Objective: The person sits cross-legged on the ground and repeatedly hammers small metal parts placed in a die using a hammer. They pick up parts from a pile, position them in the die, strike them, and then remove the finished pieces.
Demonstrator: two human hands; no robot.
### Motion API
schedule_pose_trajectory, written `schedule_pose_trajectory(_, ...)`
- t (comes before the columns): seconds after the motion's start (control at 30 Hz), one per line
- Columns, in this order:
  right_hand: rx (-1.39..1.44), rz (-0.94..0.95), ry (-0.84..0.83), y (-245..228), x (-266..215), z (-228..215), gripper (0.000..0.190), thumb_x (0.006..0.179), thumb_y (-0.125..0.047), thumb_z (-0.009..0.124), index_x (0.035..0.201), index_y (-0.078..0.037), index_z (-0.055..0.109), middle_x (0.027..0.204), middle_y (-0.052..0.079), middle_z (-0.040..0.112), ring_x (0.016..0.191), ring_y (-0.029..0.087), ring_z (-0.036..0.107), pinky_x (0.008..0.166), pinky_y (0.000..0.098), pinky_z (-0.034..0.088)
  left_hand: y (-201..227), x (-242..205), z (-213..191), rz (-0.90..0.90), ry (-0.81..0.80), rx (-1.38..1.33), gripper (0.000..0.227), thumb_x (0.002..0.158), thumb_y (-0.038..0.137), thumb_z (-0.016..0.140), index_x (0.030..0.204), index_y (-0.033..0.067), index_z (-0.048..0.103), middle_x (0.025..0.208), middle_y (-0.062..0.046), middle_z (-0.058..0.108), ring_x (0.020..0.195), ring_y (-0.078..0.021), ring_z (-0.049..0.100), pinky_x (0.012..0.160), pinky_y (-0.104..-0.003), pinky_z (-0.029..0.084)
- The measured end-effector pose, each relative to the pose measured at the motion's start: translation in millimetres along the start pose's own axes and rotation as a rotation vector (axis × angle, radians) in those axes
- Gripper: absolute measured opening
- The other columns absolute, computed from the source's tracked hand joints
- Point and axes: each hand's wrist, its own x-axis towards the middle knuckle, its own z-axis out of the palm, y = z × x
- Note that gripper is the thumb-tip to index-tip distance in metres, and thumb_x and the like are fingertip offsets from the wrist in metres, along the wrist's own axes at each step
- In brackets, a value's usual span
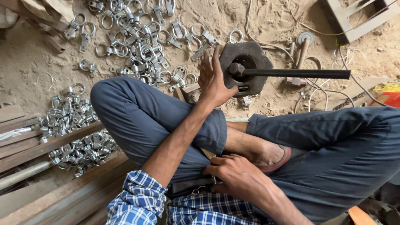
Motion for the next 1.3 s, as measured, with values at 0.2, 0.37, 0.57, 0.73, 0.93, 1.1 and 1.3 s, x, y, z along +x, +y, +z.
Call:
schedule_pose_trajectory(0.2,-0.116,-0.160,0.051,-4,-5,0,0.021,0.073,-0.016,0.080,0.085,-0.004,0.066,0.098,0.011,0.067,0.097,0.030,0.068,0.088,0.0425,0.052,-9,3,6,0.072,0.080,-0.009,0.126,0.069,0.024,0.089,0.161,0.0229,0.004,0.166,-0.031,0.005,0.154,-0.0541,0.010,0.119,-0.069,0.017)
schedule_pose_trajectory(0.37,0.046,0.073,-0.075,-15,-15,-27,0.025,0.079,-0.014,0.077,0.094,-0.001,0.063,0.094,0.013,0.068,0.087,0.032,0.069,0.078,0.0434,0.054,-28,12,19,0.133,0.181,-0.015,0.117,0.081,0.030,0.088,0.166,0.0202,0.008,0.168,-0.030,0.011,0.160,-0.0493,0.013,0.128,-0.068,0.016)
schedule_pose_trajectory(0.57,0.329,0.038,0.187,-6,-45,-61,0.027,0.077,-0.005,0.080,0.103,-0.007,0.075,0.094,0.008,0.076,0.088,0.021,0.075,0.075,0.0350,0.060,-20,12,21,-0.052,-0.004,0.013,0.133,0.070,0.040,0.094,0.158,0.0216,-0.003,0.165,-0.032,-0.002,0.151,-0.0545,0.003,0.112,-0.079,0.012)
schedule_pose_trajectory(0.73,0.288,0.249,0.685,21,-63,-88,0.048,0.075,0.002,0.074,0.122,-0.008,0.068,0.103,0.009,0.079,0.092,0.018,0.079,0.077,0.0327,0.064,-13,7,15,-0.066,-0.065,0.053,0.141,0.066,0.043,0.096,0.159,0.0245,-0.008,0.166,-0.030,-0.006,0.153,-0.0550,0.001,0.111,-0.081,0.014)
schedule_pose_trajectory(0.93,0.029,0.196,0.925,93,-39,-97,0.034,0.102,0.001,0.063,0.135,-0.001,0.063,0.113,0.016,0.074,0.099,0.018,0.070,0.083,0.0292,0.053,-10,2,17,-0.060,-0.139,0.096,0.141,0.067,0.044,0.094,0.159,0.0199,-0.010,0.166,-0.029,-0.007,0.152,-0.0569,0.002,0.112,-0.077,0.018)
schedule_pose_trajectory(1.1,0.425,0.106,1.229,138,-15,-79,0.027,0.113,-0.007,0.065,0.137,0.001,0.057,0.123,0.015,0.067,0.106,0.013,0.068,0.091,0.0261,0.060,-16,1,21,-0.054,-0.133,0.087,0.136,0.073,0.043,0.092,0.159,0.0170,-0.010,0.166,-0.031,-0.009,0.150,-0.0585,0.004,0.112,-0.078,0.018)
schedule_pose_trajectory(1.3,0.564,0.111,1.280,125,-19,-73,0.032,0.103,-0.008,0.067,0.130,0.000,0.052,0.114,0.014,0.071,0.105,0.018,0.074,0.087,0.0355,0.061,-23,7,26,-0.003,-0.104,0.013,0.135,0.076,0.042,0.090,0.160,0.0172,-0.012,0.166,-0.032,-0.008,0.152,-0.0575,0.011,0.110,-0.077,0.026)
